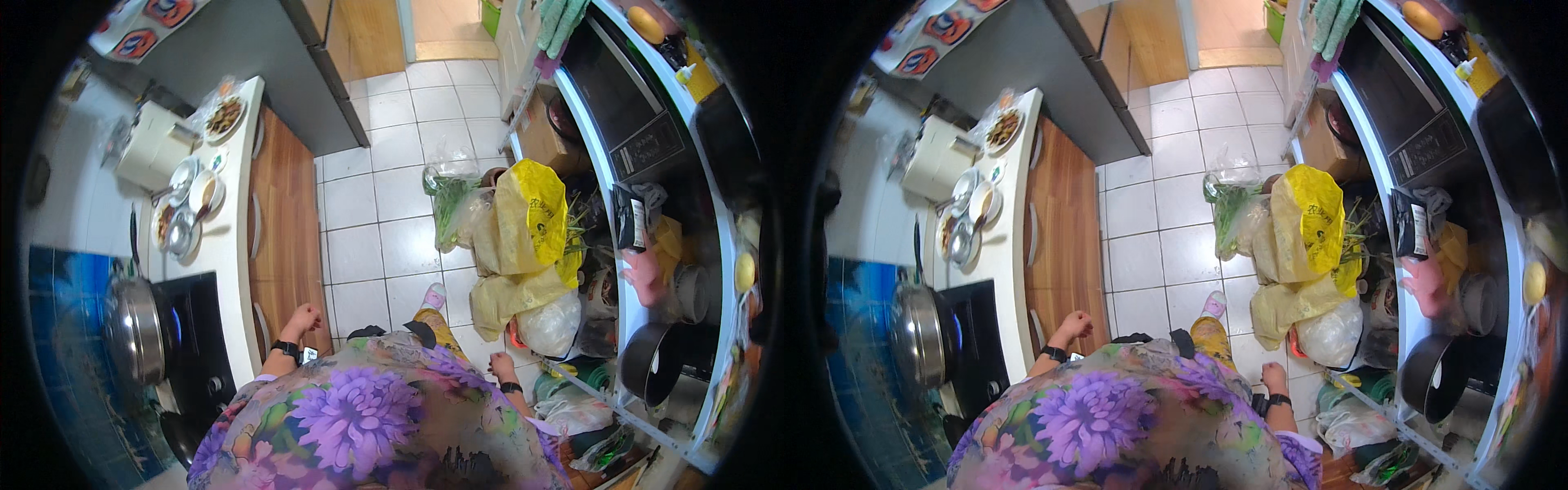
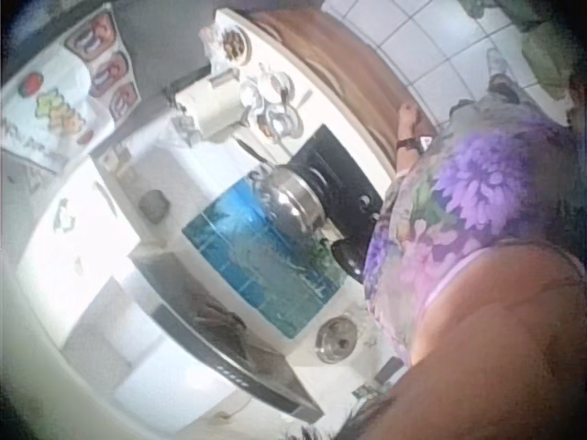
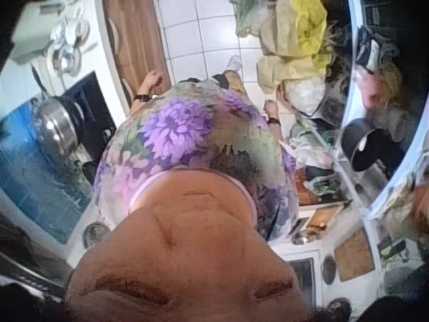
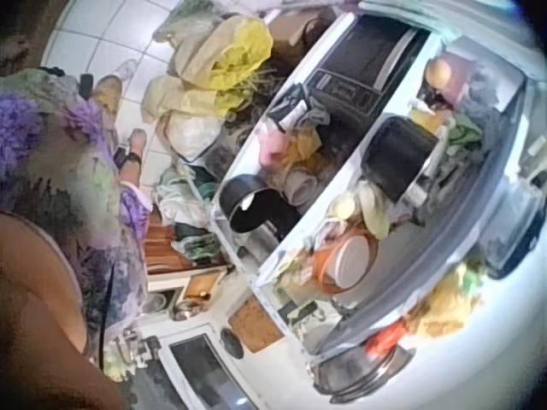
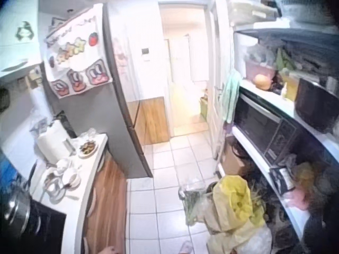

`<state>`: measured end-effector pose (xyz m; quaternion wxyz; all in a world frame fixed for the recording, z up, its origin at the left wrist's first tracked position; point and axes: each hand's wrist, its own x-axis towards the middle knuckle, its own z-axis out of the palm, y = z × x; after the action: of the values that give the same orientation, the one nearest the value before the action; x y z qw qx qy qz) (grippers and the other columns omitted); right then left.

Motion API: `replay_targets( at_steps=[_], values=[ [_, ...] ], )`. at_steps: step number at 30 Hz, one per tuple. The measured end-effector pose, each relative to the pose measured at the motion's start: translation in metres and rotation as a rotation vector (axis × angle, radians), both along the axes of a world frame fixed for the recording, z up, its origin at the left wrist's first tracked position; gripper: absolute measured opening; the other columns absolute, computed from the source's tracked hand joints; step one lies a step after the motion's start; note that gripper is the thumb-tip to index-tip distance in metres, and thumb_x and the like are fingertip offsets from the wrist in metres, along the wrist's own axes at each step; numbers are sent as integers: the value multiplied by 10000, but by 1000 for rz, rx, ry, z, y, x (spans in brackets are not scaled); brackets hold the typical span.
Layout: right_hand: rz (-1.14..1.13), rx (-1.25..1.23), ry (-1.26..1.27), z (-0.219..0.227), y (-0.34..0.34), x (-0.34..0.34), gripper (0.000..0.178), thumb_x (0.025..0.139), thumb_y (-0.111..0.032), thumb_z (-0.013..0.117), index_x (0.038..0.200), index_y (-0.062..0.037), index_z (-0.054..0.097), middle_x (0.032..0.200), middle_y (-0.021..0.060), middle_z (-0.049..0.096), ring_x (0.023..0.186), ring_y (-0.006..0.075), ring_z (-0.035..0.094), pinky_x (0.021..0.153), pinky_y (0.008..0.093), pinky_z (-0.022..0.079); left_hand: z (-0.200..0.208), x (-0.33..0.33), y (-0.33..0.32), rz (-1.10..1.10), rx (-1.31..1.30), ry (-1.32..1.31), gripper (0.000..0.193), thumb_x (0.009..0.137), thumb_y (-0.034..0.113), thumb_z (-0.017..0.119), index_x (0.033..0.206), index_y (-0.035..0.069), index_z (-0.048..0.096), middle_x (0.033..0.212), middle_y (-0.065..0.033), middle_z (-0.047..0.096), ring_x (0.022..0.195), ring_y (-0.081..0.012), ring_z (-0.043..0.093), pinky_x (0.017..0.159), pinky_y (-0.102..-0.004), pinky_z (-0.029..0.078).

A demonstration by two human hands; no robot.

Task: The person washes a frying pan in the kitchen sink using a wooden brush and running water. They scrub the interior surface, rinse, and then place the pan on the stovetop.

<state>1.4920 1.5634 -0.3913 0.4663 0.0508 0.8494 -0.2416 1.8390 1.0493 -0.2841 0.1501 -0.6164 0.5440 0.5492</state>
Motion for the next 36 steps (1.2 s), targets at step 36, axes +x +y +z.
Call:
replay_targets(
  at_steps=[36],
  values=[
    [-610,-339,123,-248,-420,-342,419,877,-404,608,1089,-43,632,956,115,661,881,281,611,831,402,479,-94,-271,-228,-515,58,-219,276,959,163,550,1142,-42,574,935,-120,665,794,-182,651,717,-315,524]
  ],
)
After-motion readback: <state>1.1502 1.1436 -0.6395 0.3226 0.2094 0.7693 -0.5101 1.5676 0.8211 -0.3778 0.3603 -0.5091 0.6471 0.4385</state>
